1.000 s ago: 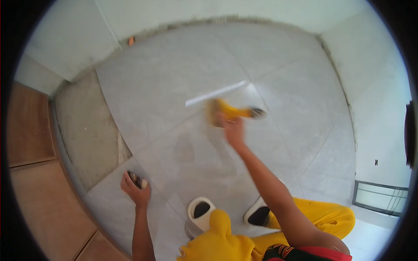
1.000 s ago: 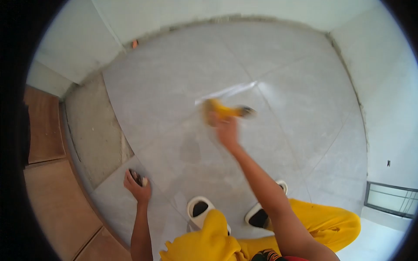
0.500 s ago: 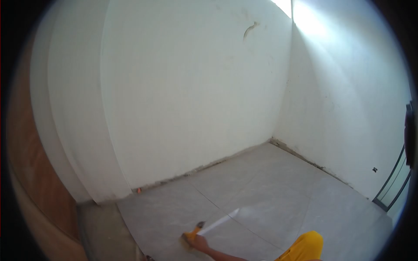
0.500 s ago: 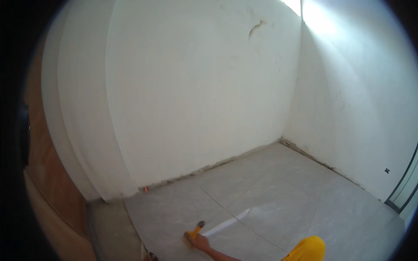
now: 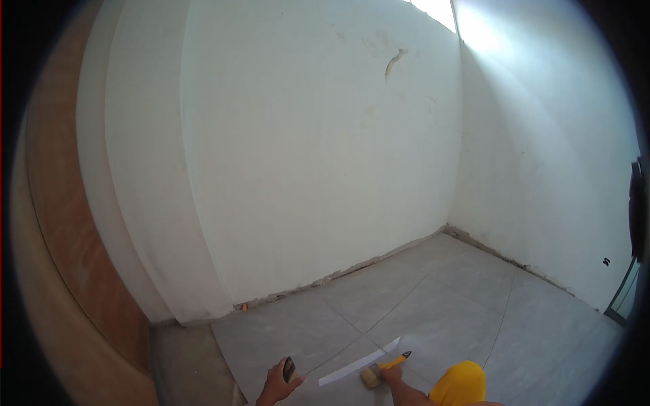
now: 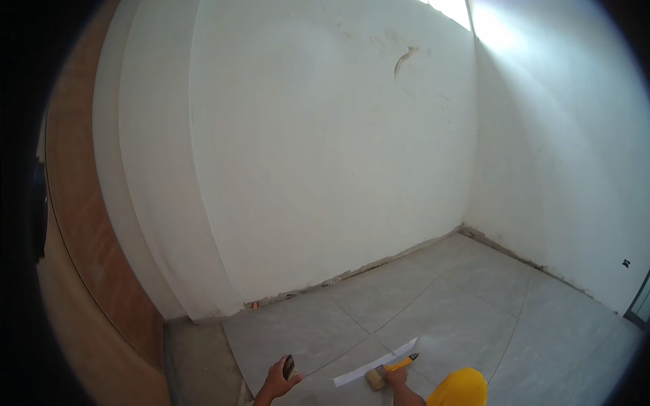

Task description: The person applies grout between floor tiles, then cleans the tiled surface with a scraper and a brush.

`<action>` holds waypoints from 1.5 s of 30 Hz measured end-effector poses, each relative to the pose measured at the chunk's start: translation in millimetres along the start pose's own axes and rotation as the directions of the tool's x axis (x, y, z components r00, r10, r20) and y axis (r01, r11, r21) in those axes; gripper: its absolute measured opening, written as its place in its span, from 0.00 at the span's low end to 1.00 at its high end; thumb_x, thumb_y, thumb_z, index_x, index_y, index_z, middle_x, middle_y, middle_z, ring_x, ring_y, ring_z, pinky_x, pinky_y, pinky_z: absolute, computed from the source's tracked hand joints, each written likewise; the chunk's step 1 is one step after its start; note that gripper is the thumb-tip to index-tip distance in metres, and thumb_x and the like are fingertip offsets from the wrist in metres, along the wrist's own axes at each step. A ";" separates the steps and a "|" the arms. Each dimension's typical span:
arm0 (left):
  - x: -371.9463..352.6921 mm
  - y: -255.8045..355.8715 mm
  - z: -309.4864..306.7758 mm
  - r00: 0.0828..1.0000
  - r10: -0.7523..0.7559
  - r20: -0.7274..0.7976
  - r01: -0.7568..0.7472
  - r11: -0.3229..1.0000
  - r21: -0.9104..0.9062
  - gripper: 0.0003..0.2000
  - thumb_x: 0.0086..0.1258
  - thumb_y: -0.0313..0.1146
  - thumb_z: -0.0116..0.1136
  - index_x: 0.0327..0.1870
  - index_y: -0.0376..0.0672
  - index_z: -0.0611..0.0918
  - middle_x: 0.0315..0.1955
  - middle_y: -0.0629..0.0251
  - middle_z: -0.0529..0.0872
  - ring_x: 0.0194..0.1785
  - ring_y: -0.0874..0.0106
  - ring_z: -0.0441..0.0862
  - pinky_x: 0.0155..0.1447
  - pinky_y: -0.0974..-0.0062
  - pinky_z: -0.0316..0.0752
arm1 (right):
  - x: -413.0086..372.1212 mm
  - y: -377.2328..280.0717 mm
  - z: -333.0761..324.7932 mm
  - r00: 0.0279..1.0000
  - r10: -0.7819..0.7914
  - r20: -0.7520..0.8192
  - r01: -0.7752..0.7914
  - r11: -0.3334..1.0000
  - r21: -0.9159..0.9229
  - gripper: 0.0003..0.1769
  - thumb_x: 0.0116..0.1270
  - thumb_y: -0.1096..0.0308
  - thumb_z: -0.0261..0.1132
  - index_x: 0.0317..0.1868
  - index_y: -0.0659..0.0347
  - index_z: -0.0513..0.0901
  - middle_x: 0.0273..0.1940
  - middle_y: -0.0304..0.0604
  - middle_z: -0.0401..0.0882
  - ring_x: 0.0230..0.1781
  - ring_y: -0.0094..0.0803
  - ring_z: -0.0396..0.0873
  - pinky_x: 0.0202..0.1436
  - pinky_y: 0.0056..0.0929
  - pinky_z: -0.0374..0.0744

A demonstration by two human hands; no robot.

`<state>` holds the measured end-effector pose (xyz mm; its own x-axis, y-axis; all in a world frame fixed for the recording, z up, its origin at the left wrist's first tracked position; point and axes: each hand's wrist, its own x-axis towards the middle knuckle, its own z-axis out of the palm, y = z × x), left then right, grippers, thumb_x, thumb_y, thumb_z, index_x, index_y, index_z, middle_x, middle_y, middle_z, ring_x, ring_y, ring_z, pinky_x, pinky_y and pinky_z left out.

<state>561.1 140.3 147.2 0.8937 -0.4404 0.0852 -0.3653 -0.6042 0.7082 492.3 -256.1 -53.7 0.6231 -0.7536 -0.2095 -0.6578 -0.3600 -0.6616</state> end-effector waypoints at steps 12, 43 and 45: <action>-29.4 -60.9 104.8 0.917 -0.369 0.153 0.390 0.747 -0.539 0.28 0.76 0.56 0.41 0.59 0.39 0.72 0.45 0.58 0.78 0.51 0.71 0.75 0.58 0.73 0.70 | -109.0 -125.4 28.0 0.267 -0.286 0.920 -0.377 0.848 0.373 0.39 0.67 0.35 0.54 0.64 0.60 0.66 0.50 0.45 0.78 0.40 0.34 0.80 0.45 0.36 0.80; -192.2 -215.4 104.9 0.469 -0.482 -0.740 0.877 0.350 0.328 0.25 0.71 0.51 0.47 0.64 0.47 0.71 0.66 0.57 0.65 0.68 0.58 0.62 0.66 0.53 0.56 | -30.6 -161.0 157.8 0.890 0.204 0.409 -0.422 0.709 0.565 0.08 0.60 0.71 0.58 0.31 0.69 0.79 0.24 0.46 0.79 0.15 0.31 0.75 0.12 0.28 0.69; -201.7 -212.5 100.4 0.488 -0.475 -0.732 0.866 0.364 0.341 0.25 0.71 0.50 0.47 0.64 0.47 0.71 0.66 0.56 0.65 0.67 0.57 0.62 0.66 0.53 0.56 | -52.3 -145.7 143.6 0.901 0.187 0.391 -0.401 0.701 0.590 0.08 0.60 0.70 0.59 0.32 0.69 0.79 0.26 0.47 0.79 0.15 0.30 0.75 0.13 0.28 0.69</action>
<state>432.3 290.9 -90.9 0.8004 0.5581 0.2187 0.5524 -0.8284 0.0924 616.3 -85.3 -49.7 0.6040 -0.5317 -0.5937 -0.4612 0.3742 -0.8045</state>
